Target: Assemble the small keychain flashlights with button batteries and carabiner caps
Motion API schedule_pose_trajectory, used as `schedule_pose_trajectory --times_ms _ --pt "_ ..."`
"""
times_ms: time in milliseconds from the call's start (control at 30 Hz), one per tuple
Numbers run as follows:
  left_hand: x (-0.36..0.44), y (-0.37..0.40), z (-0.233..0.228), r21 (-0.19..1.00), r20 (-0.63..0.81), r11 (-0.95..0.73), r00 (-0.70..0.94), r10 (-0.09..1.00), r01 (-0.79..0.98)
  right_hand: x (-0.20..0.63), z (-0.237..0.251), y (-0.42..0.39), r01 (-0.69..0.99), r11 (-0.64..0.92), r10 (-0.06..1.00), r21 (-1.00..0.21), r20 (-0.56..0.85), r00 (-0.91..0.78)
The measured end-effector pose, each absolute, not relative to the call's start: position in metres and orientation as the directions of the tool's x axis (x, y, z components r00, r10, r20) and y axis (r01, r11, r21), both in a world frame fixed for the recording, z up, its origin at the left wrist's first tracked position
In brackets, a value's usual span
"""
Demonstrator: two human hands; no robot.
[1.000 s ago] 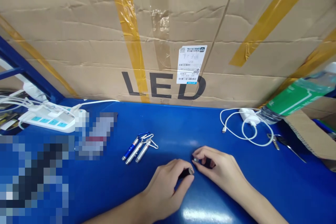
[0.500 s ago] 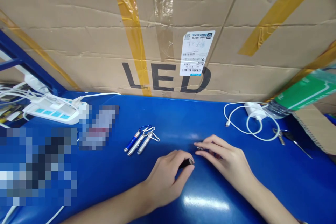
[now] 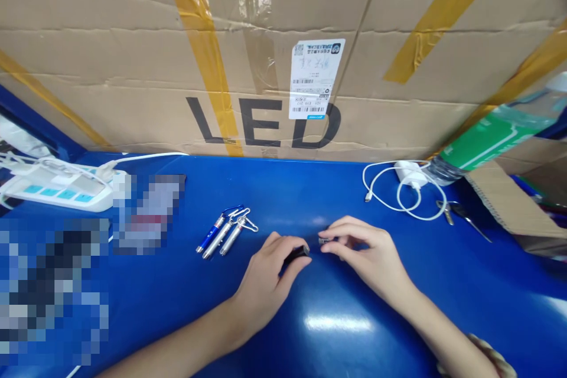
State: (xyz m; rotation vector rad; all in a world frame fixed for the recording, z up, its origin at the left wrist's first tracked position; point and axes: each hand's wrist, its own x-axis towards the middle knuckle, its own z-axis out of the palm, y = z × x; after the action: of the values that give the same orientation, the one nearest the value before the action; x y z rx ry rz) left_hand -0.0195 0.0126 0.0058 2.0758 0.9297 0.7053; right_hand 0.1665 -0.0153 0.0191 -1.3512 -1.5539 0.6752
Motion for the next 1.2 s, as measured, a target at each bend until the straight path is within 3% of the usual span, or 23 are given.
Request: schedule_pose_trajectory --times_ms 200,533,933,1200 --pt "-0.0185 0.0121 0.0068 0.755 0.222 -0.534 0.619 0.754 0.381 0.1646 0.0189 -0.0180 0.241 0.169 0.985 -0.956 0.173 -0.004" --pt "-0.0179 0.0128 0.0047 0.738 0.263 -0.580 0.645 0.718 0.345 0.1616 0.0238 -0.0182 0.346 0.178 0.984 -0.921 0.172 -0.050" --pt "-0.0200 0.0132 0.0037 0.669 0.349 -0.701 0.729 0.588 0.246 0.1671 0.0190 -0.0182 0.308 -0.177 0.965 -0.935 -0.226 -0.133" --pt "-0.0208 0.0128 -0.0004 0.636 0.410 -0.741 0.718 0.562 0.216 0.1662 0.0192 -0.0182 0.379 -0.107 0.928 -0.919 -0.229 -0.293"
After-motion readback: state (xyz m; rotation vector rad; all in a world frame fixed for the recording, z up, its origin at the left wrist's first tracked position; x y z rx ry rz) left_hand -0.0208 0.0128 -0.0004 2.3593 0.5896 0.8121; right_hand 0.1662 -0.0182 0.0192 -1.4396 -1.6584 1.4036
